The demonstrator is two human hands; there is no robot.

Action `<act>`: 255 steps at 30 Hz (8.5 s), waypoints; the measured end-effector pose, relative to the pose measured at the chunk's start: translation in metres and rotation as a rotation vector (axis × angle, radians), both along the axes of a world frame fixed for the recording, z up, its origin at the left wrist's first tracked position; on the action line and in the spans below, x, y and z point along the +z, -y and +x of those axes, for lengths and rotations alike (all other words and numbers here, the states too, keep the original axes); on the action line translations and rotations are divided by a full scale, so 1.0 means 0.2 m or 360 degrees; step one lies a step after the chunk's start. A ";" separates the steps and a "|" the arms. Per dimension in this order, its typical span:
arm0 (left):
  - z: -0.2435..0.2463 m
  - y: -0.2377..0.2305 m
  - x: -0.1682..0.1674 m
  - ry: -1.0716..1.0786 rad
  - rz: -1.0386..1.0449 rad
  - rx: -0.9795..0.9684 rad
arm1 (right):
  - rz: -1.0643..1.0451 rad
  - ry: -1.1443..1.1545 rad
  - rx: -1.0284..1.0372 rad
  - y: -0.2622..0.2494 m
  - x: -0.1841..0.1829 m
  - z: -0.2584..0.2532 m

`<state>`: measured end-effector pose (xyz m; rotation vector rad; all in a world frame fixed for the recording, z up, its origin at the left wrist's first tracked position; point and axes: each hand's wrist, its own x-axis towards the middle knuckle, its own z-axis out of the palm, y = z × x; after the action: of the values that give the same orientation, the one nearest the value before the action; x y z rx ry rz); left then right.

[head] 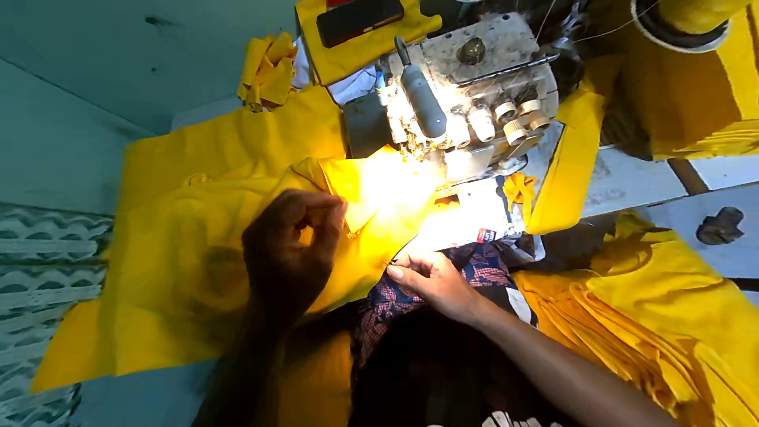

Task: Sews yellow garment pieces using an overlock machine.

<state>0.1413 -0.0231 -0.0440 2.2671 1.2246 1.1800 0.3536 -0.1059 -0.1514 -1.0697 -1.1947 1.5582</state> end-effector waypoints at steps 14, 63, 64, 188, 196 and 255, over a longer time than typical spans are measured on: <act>0.65 -0.14 -0.16 -0.0626 0.0254 -0.0516 | 0.0140 0.0465 -0.0771 0.20 0.00 0.54; 1.10 -0.07 -0.51 -0.0730 -0.1122 -0.0403 | 0.0158 0.0080 -0.1540 -0.30 0.47 1.13; 1.09 -0.05 -0.51 -0.0656 -0.1067 -0.0402 | 0.0226 0.0063 -0.1514 -0.28 0.48 1.10; 0.39 -0.57 -0.29 -0.0761 0.0047 -0.0044 | 0.0009 0.0139 -0.0903 -0.32 -0.01 0.15; 0.29 -0.76 -0.15 -0.0328 -0.0415 0.0204 | 0.0078 0.0690 -0.1019 -0.41 0.02 0.21; 0.11 -0.07 -0.05 0.0252 -0.0525 -0.0820 | 0.1377 0.1155 -0.0810 -0.25 0.33 0.11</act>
<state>0.1628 -0.0092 -0.0534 2.0201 0.6555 0.8673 0.3751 -0.0551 -0.0860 -1.2022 -1.6601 0.1557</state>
